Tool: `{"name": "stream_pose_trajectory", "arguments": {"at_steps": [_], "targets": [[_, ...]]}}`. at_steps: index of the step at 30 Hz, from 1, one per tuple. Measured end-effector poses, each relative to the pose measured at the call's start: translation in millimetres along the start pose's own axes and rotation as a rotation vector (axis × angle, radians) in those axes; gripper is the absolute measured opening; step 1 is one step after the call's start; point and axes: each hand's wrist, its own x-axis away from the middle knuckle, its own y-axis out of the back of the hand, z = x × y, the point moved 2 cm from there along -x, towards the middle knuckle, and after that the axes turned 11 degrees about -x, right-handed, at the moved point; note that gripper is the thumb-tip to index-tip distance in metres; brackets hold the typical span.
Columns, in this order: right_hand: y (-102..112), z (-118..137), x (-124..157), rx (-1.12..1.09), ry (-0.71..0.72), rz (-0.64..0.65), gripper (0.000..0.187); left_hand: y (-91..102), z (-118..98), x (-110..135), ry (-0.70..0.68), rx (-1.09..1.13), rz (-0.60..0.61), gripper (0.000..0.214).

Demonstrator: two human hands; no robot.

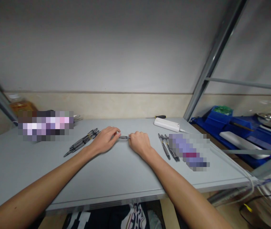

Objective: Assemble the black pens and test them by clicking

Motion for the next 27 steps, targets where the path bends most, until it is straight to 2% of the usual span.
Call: {"name": "stream_pose_trajectory", "arguments": {"at_steps": [2,6,11,15,27], "targets": [[1,-6,0,0.001,-0.033,0.006,0.042,5.6,5,-2,0.071,-0.132,-0.05,0.036],[3,-13,-1,-0.009,-0.057,-0.003,0.041,21.4,29,-4,0.402,-0.356,-0.175,0.045],[2,-14,-2,-0.02,-0.061,-0.001,0.041,32.8,76,5,0.694,-0.443,-0.166,0.052],[2,-15,-2,-0.022,-0.056,-0.018,0.041,32.7,98,11,0.759,-0.451,-0.164,0.051],[4,-16,-1,-0.019,-0.076,-0.006,0.04,25.0,118,16,0.785,-0.407,-0.188,0.053]]}}
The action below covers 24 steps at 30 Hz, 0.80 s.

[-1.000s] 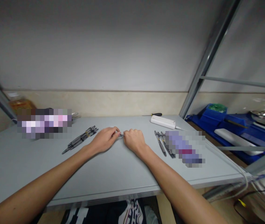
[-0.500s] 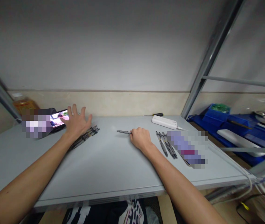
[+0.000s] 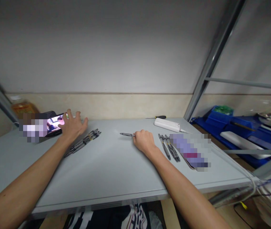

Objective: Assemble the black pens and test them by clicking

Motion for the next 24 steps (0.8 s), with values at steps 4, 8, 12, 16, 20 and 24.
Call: {"name": "stream_pose_trajectory", "arguments": {"at_steps": [4,8,12,16,20,24], "targets": [[1,0,0,0.005,-0.026,0.022,0.039,-5.9,6,-4,0.042,0.002,0.019,0.054],[2,0,1,0.006,-0.033,0.036,0.038,-11.4,11,-7,0.056,0.014,0.011,0.055],[3,-2,1,0.006,-0.031,0.015,0.038,-12.6,14,-9,0.062,-0.002,-0.012,0.055],[2,-3,0,0.007,-0.023,-0.015,0.037,-8.7,13,-7,0.056,-0.022,-0.03,0.054],[0,-3,-2,0.005,-0.024,-0.018,0.037,-0.2,4,-4,0.026,-0.012,-0.03,0.054],[-2,-3,-2,0.003,-0.033,-0.003,0.037,11.6,-15,4,-0.085,0.006,-0.077,0.049]]}}
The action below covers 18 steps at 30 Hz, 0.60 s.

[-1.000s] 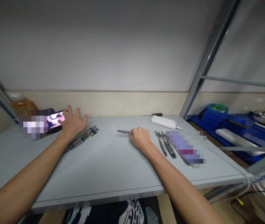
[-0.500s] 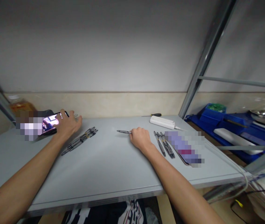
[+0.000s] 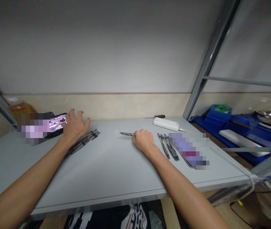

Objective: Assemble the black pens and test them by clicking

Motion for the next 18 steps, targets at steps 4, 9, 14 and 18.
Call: {"name": "stream_pose_trajectory", "arguments": {"at_steps": [4,9,14,18], "targets": [[0,1,1,-0.006,-0.008,0.022,0.038,11.5,-22,9,-0.202,0.058,-0.084,0.041],[1,2,1,-0.009,-0.019,0.059,0.038,17.3,-44,22,-0.469,0.178,-0.154,0.031],[0,3,2,-0.019,-0.023,0.067,0.039,19.0,-58,35,-0.641,0.267,-0.191,0.028],[-2,5,2,-0.031,-0.009,0.052,0.039,22.0,-69,47,-0.798,0.333,-0.141,0.032]]}}
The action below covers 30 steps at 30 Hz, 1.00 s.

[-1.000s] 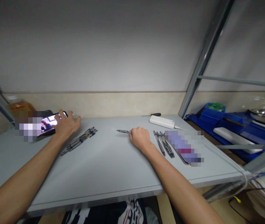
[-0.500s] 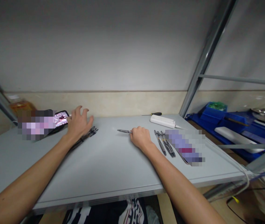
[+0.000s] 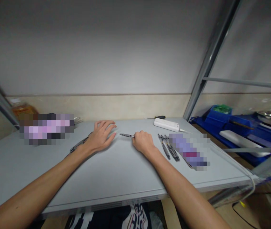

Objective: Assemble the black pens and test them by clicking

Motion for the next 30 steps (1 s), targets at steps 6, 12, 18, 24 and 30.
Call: {"name": "stream_pose_trajectory", "arguments": {"at_steps": [6,12,18,24,30], "targets": [[-1,-2,-1,-0.012,-0.012,0.029,0.039,-4.0,19,-1,0.168,-0.022,-0.019,0.034],[-2,-5,-2,-0.006,-0.004,0.012,0.038,-7.3,87,18,0.577,-0.206,0.023,0.044],[-2,-6,-2,-0.006,-0.02,0.029,0.039,-3.4,103,27,0.796,-0.245,0.083,0.048],[-3,-8,-3,-0.003,-0.021,0.029,0.038,-5.8,107,32,0.866,-0.255,0.069,0.05],[-3,-8,-4,0.007,-0.031,0.034,0.038,-4.4,110,36,0.896,-0.28,0.04,0.05]]}}
